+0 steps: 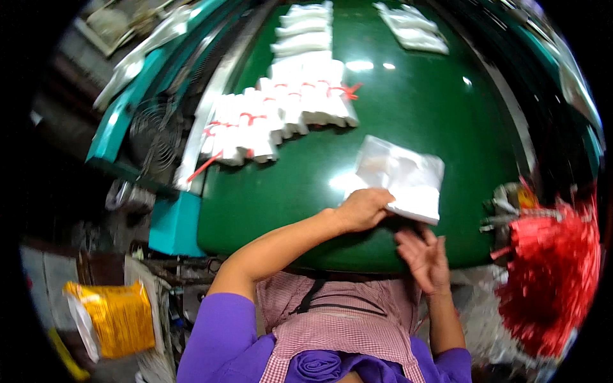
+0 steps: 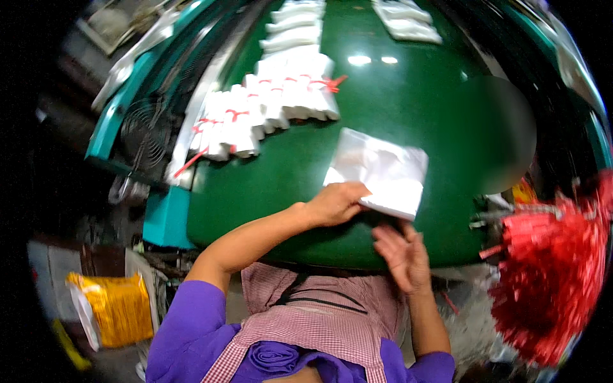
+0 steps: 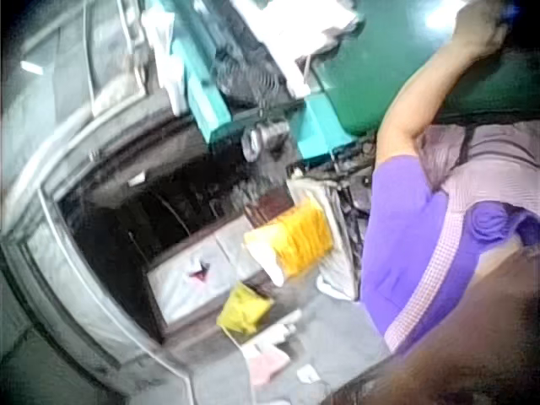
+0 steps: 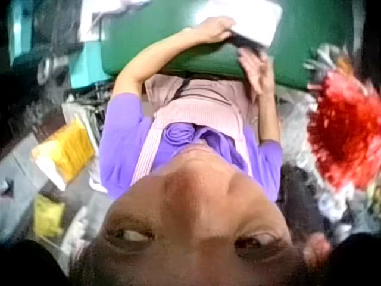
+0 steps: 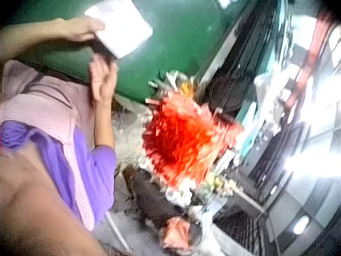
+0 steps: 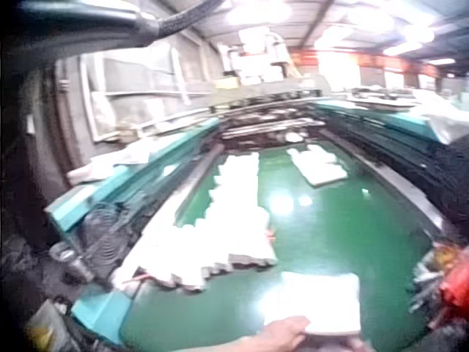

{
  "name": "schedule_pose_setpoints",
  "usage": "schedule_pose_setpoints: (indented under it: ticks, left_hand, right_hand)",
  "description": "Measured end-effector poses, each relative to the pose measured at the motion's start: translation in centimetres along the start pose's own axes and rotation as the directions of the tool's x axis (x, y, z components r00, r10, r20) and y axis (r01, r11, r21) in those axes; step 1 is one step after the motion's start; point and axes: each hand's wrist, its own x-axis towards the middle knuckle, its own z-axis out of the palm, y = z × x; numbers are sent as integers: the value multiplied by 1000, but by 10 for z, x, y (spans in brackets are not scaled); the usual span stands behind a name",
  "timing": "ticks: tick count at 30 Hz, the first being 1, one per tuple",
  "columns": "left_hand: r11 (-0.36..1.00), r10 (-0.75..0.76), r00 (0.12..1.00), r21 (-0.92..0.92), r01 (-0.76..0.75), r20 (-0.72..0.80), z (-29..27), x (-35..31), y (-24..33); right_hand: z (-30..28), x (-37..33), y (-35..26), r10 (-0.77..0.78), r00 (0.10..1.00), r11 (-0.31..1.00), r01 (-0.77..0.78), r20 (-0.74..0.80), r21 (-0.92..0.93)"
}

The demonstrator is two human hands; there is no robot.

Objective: The person folds white rectangular items on a green table, wraps them with red plastic strips, and ties them into bundles. The person places the finished bundles into a white sack and continues the process with new items.

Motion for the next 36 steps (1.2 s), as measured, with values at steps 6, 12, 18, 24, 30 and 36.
schedule_pose_setpoints:
  ticks: [6, 12, 18, 24, 30, 36]
  left_hand:
    - [977, 213, 959, -18, -214, 188, -6, -65, 20]
    - [962, 50, 978, 253, -101, 203, -14, -52, 13]
    - [869, 289, 947, 377, -321, 141, -48, 5, 25]
    - [964, -154, 932, 258, 68, 328, -22, -34, 23]
    - [941, -50, 946, 333, -63, 319, -18, -66, 51]
    - [910, -263, 959, 356, 212, 104, -35, -36, 30]
  right_hand:
    - [-5, 45, -30, 140, 989, 931, -151, -57, -333]
    - [0, 50, -35, 215, 725, -276, 688, 654, -672]
    - [4, 73, -55, 397, 696, -318, 716, 598, -622]
    - [35, 36, -62, 311, 933, -92, 220, 182, -971]
    - [13, 13, -15, 63, 828, -506, 508, 558, -697]
    - [5, 62, -19, -305, 904, -239, 231, 299, -943]
